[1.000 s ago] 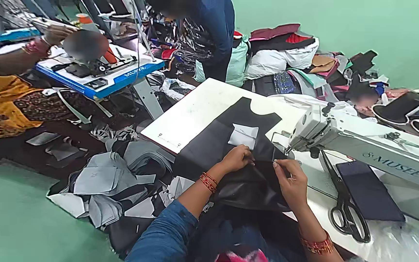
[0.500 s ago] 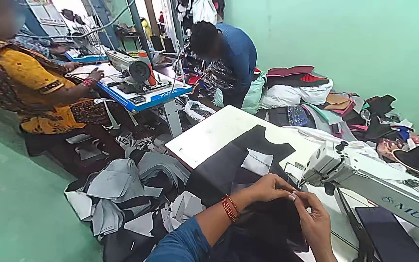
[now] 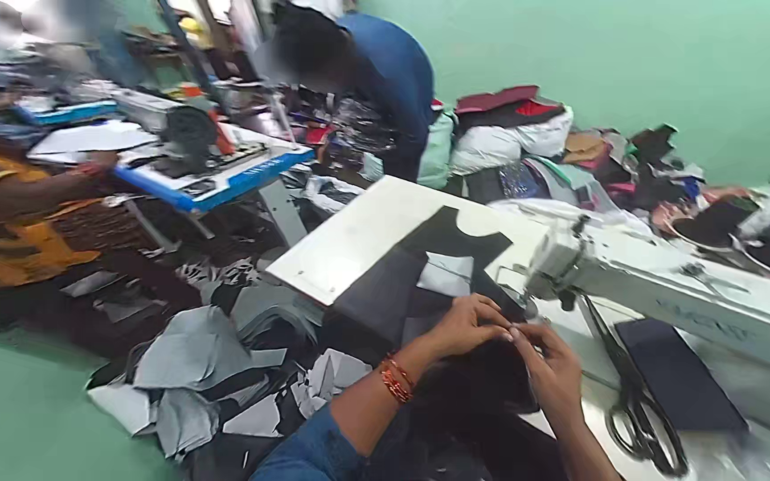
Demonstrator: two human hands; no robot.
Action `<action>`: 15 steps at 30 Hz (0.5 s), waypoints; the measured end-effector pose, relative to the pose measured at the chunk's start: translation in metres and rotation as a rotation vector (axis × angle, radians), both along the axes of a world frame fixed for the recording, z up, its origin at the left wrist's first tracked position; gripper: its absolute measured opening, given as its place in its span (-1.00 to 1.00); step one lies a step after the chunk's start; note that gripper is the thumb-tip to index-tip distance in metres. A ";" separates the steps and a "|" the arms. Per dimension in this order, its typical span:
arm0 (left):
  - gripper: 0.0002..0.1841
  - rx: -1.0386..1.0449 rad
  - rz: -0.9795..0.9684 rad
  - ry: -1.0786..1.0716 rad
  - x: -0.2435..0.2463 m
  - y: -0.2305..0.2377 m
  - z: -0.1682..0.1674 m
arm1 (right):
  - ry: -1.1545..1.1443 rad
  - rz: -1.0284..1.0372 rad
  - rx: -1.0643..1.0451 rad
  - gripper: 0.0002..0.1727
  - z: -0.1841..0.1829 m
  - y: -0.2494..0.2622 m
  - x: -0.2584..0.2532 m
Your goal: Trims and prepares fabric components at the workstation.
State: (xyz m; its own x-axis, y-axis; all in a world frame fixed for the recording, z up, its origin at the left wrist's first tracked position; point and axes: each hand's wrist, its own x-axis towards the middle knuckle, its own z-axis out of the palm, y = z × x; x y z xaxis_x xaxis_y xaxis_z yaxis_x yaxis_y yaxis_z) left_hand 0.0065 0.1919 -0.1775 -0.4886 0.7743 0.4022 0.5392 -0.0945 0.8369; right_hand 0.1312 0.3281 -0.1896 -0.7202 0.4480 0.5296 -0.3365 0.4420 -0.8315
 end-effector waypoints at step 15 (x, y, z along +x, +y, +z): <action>-0.85 0.128 0.197 0.003 0.020 0.006 -0.016 | -0.860 -0.689 0.400 -0.60 -0.039 0.081 0.119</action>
